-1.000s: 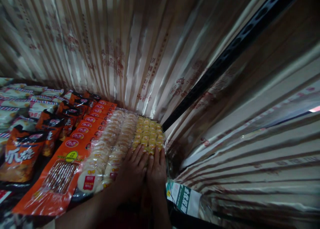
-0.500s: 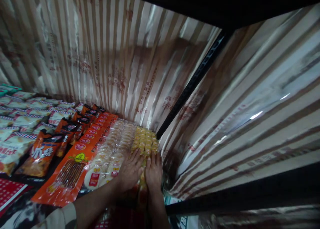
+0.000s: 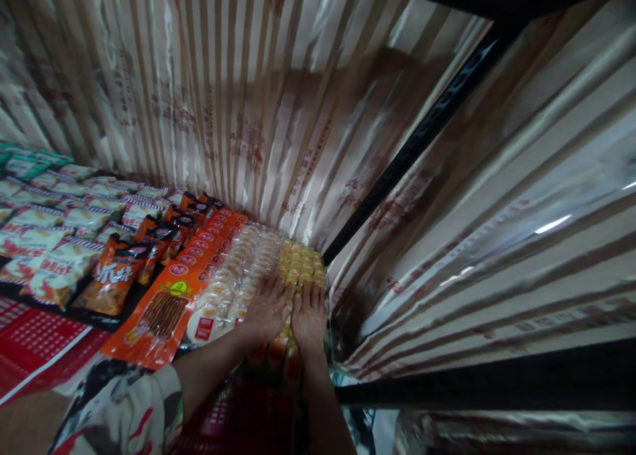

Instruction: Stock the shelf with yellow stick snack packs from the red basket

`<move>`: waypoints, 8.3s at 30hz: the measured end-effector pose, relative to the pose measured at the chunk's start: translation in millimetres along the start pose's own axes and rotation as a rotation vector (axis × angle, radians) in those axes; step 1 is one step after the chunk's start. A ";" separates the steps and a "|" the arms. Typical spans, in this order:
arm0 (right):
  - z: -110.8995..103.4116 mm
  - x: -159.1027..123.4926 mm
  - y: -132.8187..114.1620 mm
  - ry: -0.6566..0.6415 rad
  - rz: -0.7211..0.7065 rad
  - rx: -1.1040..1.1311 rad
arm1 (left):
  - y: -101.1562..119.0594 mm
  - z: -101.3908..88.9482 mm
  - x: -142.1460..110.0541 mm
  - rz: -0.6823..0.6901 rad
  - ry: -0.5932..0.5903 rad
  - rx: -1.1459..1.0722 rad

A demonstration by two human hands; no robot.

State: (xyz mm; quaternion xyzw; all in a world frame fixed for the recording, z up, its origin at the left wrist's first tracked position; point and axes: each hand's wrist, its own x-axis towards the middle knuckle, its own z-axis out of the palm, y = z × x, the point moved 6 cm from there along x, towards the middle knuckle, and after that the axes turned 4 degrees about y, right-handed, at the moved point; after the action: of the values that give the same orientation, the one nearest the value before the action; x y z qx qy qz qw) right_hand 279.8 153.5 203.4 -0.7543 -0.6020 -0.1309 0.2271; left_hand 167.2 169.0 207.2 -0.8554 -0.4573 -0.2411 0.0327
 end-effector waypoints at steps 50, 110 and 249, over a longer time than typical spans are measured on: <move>-10.0 -0.2 -14.7 -0.134 0.047 -0.088 | -43.4 -36.1 -13.1 -0.195 0.091 0.092; -7.3 -3.0 -26.1 -0.195 0.015 -0.025 | -46.8 -21.4 -24.5 -0.161 0.043 0.249; -32.4 -63.9 -25.3 -0.078 0.054 0.090 | 4.6 -28.6 -53.0 -0.079 -0.085 0.016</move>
State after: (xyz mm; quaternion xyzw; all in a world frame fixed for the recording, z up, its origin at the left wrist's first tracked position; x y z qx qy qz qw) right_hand 242.4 87.4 205.9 -0.7637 -0.5952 -0.0680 0.2407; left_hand 135.3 117.8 209.7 -0.8458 -0.4937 -0.2021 0.0106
